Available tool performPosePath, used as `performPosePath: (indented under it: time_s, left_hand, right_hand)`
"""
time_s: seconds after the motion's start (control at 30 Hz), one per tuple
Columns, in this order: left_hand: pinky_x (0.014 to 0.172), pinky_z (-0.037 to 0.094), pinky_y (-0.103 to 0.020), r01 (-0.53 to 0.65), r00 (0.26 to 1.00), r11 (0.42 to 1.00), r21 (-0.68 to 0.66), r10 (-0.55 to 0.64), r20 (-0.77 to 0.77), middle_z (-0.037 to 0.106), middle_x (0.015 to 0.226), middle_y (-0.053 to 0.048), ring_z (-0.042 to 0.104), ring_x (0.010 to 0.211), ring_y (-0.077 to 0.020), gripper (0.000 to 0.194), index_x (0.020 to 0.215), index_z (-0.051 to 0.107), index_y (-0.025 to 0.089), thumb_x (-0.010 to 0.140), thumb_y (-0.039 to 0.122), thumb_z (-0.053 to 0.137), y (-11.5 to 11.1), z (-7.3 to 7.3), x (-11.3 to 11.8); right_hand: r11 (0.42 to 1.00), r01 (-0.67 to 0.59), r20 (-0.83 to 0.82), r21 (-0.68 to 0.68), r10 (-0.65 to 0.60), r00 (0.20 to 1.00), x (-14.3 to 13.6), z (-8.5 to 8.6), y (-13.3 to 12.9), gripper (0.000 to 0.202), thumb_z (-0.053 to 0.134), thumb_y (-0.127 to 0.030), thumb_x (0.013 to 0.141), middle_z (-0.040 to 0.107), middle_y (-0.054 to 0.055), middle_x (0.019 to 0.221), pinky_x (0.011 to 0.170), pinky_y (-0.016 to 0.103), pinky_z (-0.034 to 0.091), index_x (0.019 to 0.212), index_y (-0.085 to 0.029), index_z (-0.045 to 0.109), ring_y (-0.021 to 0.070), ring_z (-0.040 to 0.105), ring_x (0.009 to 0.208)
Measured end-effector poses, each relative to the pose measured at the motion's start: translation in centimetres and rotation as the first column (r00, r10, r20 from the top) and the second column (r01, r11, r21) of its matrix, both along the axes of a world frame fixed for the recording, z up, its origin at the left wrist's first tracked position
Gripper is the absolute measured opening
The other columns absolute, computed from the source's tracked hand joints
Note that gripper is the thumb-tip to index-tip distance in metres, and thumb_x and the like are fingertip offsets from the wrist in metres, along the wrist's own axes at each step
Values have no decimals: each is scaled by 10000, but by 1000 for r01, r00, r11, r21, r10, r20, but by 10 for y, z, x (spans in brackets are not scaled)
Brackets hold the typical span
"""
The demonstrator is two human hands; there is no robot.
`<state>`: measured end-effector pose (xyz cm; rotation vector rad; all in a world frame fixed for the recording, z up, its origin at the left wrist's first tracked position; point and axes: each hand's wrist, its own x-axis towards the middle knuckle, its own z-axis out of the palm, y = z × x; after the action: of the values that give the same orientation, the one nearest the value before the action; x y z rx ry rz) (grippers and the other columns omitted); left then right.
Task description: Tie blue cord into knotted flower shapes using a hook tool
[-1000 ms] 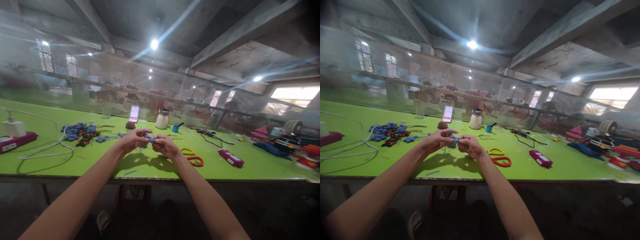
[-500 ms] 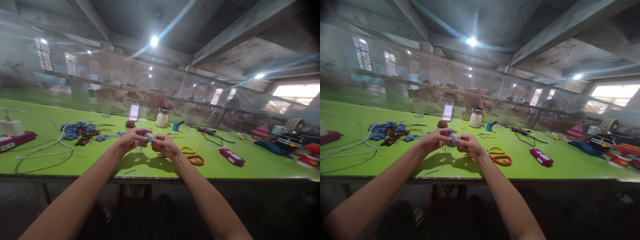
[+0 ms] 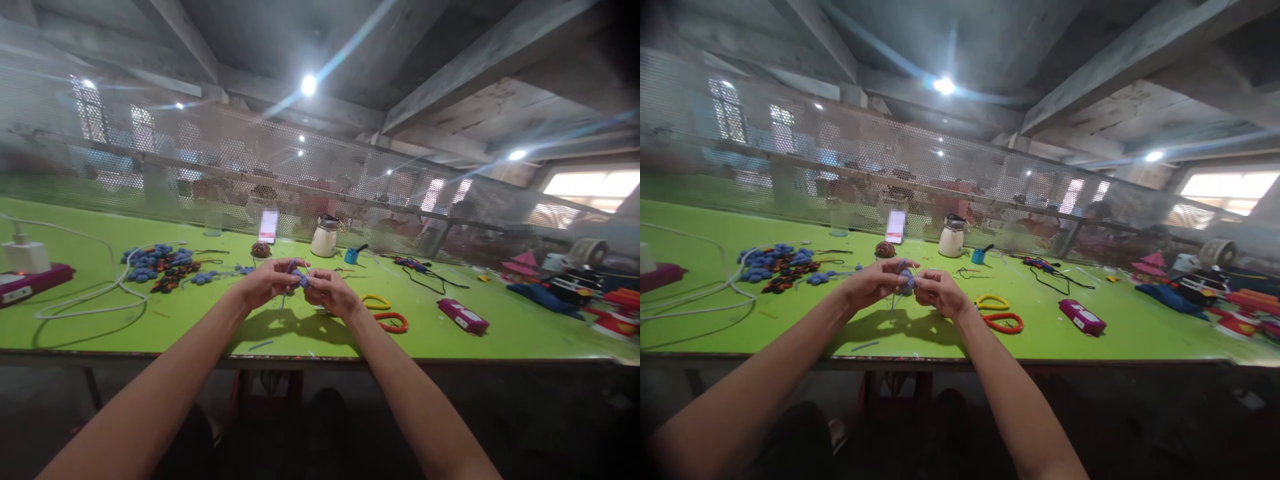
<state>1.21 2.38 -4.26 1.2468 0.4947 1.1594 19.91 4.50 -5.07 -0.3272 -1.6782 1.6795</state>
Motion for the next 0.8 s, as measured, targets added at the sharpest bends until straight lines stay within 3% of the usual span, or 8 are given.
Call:
performPosePath:
  time_s: [0.3,0.43,0.8]
  left_hand:
    - [653,433,-246,-68,998,998,8,68,5,689,826,-60,609,711,-125,404,985,706,116,592,34,734,2,0,-1]
    - [590,403,-231,-106,994,994,17,107,-5,657,770,-40,560,635,-98,452,1025,691,105,584,6,693,4,0,-2]
    - [598,424,-245,-173,979,984,44,177,-100,608,846,-32,583,694,-128,735,1282,520,147,574,7,656,3,0,-3]
  right_hand:
    - [994,105,-3,42,-105,994,-4,-4,3,278,673,-395,763,397,-73,489,443,212,195,773,-159,527,51,280,411]
    - [980,168,24,110,-171,985,-6,-6,4,273,670,-394,760,466,-46,544,450,214,240,765,-154,539,58,347,431]
    - [844,347,50,410,-401,915,-12,-12,11,270,603,-418,795,494,-52,547,465,229,327,856,-155,591,80,410,455]
